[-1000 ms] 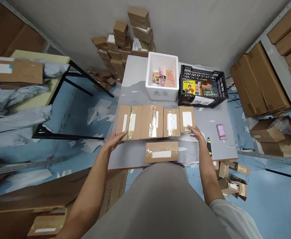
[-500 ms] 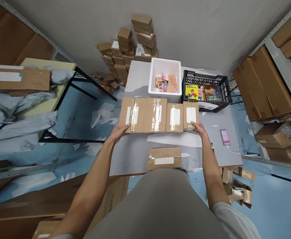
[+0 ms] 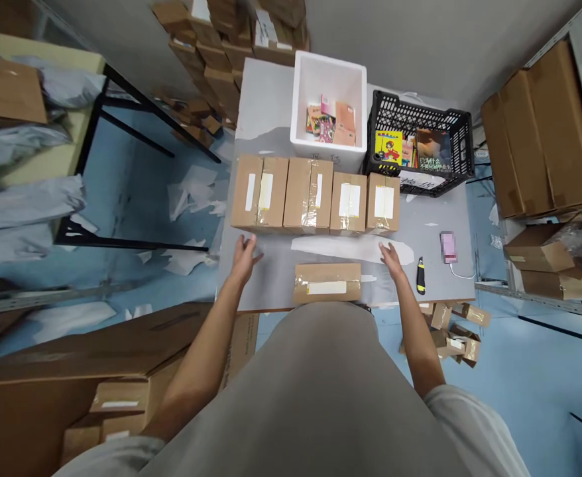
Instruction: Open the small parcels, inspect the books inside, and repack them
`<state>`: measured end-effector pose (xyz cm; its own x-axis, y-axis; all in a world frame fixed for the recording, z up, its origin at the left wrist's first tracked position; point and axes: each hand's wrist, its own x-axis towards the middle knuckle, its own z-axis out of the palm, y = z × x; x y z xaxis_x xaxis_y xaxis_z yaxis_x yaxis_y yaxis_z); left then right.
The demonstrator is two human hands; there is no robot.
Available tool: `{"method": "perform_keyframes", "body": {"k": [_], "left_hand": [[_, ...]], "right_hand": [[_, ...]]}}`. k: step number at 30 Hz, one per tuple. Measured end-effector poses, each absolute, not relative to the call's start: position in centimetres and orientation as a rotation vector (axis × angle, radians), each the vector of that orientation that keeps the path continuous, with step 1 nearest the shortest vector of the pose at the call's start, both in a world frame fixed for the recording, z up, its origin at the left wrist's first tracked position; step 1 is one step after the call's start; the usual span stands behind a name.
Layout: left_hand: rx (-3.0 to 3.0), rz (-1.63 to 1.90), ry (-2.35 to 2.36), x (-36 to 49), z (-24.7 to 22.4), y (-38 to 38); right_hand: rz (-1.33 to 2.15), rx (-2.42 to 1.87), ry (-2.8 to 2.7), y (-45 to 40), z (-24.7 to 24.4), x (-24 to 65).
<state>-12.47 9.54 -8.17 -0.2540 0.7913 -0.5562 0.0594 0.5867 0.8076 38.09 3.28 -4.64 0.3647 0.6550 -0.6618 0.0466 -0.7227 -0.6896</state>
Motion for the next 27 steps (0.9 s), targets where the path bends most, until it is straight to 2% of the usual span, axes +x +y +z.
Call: {"method": "perform_keyframes", "body": {"k": [5, 9, 18, 27], "left_hand": [[0.507, 0.577, 1.545, -7.8, -10.5, -2.4], [0.505, 0.512, 1.478, -6.1, -11.3, -6.9], [0.846, 0.493, 1.259, -6.6, -12.2, -7.1], [0.930, 0.525, 1.205, -7.1, -9.9, -6.9]], "right_hand": [[1.572, -2.095, -0.610, -6.5, -6.2, 34.5], [1.643, -2.047, -0.663, -10.0, -7.0, 32.3], [1.584, -1.927, -0.844, -11.0, -6.4, 29.1], [1.454, -1.819, -0.811, -13.1, -4.0, 28.2]]}}
